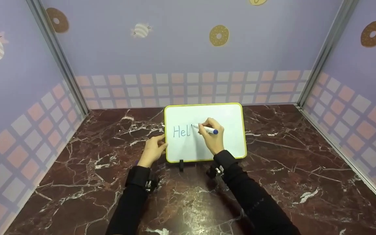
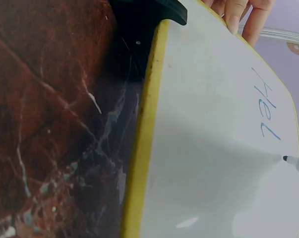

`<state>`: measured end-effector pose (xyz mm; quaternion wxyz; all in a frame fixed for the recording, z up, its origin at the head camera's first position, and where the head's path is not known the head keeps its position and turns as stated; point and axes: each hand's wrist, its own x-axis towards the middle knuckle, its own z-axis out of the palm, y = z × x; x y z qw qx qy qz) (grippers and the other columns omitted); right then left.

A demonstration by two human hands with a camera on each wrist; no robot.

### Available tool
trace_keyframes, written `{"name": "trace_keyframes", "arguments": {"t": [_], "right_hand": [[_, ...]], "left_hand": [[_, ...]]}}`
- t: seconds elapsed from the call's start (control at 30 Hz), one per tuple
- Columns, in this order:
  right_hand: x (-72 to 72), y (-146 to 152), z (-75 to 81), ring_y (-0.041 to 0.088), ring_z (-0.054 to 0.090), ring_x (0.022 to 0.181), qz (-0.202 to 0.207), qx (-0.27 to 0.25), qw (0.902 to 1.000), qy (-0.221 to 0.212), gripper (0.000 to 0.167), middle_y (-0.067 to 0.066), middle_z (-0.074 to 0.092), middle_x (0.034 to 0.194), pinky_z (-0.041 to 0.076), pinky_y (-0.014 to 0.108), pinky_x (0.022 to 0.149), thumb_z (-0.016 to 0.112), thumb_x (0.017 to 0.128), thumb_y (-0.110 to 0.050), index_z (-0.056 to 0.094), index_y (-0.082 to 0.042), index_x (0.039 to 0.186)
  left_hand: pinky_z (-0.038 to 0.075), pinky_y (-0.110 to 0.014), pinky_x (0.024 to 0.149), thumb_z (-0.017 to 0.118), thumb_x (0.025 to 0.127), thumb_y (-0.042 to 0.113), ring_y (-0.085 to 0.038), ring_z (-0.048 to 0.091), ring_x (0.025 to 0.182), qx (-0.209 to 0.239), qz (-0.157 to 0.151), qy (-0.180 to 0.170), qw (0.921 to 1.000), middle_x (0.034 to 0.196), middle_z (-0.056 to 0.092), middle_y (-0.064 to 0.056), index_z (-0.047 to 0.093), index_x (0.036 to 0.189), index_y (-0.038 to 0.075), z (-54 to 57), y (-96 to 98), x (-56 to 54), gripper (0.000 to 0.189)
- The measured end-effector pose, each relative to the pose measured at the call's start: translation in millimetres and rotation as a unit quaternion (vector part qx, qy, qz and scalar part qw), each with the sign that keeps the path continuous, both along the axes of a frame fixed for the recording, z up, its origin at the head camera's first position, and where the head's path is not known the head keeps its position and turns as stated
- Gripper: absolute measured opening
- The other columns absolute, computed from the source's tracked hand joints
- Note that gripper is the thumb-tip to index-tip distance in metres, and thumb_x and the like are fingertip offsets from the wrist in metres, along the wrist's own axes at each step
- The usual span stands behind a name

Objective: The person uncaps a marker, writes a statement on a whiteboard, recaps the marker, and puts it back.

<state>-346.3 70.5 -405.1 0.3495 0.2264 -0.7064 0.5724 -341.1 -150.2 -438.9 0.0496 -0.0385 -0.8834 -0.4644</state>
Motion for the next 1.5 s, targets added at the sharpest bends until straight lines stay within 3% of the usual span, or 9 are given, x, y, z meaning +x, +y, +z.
{"name": "trace_keyframes", "arguments": {"t": [0.27,0.67,1.13,1.5], "right_hand": [[0.1,2,-0.9,0.040,0.067,0.062,0.004,-0.002,0.9999,-0.009,0.016,0.026,0.064,0.075,0.052,0.013,0.056,0.065,0.087,0.012,0.056,0.014,0.073],[12.3,6,-8.9,0.033,0.063,0.054,0.016,0.046,0.9988,0.000,0.021,0.022,0.062,0.067,0.050,0.016,0.051,0.063,0.085,0.016,0.051,0.012,0.067],[9.1,11,-12.6,0.036,0.064,0.055,-0.012,-0.001,0.9999,0.008,0.017,0.024,0.062,0.069,0.048,0.013,0.051,0.063,0.085,0.016,0.054,0.012,0.070],[11.8,11,-7.4,0.029,0.063,0.055,-0.048,0.027,0.9979,0.033,0.020,0.022,0.060,0.070,0.046,0.011,0.050,0.064,0.083,0.016,0.052,0.011,0.068]], "left_hand": [[0.063,-0.035,0.077,0.060,0.097,0.001,-0.031,0.072,0.093,-0.006,0.001,0.003,1.0000,0.109,0.070,-0.024,0.048,0.145,0.001,-0.6,2.0,-1.6,0.050],[0.063,-0.040,0.081,0.060,0.097,0.002,-0.032,0.072,0.091,-0.005,0.007,-0.002,1.0000,0.110,0.070,-0.024,0.048,0.145,0.002,-1.2,-1.1,-1.1,0.050],[0.063,-0.038,0.080,0.060,0.097,0.002,-0.032,0.071,0.093,-0.005,-0.002,0.004,1.0000,0.108,0.070,-0.024,0.048,0.145,0.002,-0.4,-1.8,0.2,0.050],[0.063,-0.036,0.081,0.059,0.098,0.003,-0.033,0.070,0.097,-0.001,-0.004,0.000,1.0000,0.112,0.068,-0.025,0.048,0.145,0.001,-1.1,-2.3,0.6,0.049]]}}
